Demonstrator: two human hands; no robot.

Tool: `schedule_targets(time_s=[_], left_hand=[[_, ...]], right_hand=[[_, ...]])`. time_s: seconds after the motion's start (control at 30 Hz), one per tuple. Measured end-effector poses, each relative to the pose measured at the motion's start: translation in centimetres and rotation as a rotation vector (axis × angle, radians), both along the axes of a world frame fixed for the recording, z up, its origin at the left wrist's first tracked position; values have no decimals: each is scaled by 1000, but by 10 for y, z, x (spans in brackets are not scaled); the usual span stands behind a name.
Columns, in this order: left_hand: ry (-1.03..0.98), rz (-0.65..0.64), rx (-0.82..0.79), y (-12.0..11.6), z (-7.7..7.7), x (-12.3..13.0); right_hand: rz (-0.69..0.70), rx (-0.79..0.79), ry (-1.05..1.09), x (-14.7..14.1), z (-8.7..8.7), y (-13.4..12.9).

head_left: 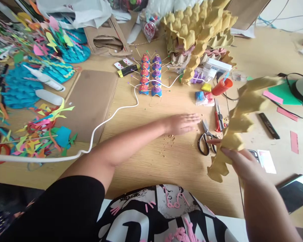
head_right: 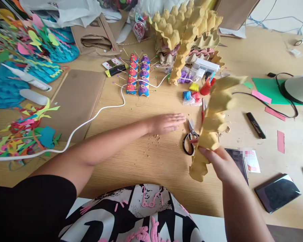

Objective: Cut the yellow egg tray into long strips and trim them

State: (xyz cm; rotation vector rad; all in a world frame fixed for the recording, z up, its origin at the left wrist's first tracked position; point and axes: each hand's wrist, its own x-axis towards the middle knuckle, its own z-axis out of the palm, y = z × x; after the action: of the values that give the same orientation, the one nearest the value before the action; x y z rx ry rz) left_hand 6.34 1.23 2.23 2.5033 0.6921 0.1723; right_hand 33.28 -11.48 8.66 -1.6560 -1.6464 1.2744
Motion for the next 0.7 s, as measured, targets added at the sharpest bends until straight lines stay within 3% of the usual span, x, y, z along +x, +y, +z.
schedule_targets(time_s=[0.07,0.17,0.33,0.53,0.7], left_hand=[[43,80,31,15,-2,11],[74,58,57,34,-3,32],[71,20,57,39,-4,44],[55,-49,26,1,-3,3],[12,-152,38,-50,1,-13]], right_hand=[[73,-32,-43,-9,-2,-6],[146,-2,-124,-20,-7,-10],[78,47,-93,-19,-12,-16],[-118,-10,62,-7,-26,-17],[-144,-47,135,-4,-41,-4]])
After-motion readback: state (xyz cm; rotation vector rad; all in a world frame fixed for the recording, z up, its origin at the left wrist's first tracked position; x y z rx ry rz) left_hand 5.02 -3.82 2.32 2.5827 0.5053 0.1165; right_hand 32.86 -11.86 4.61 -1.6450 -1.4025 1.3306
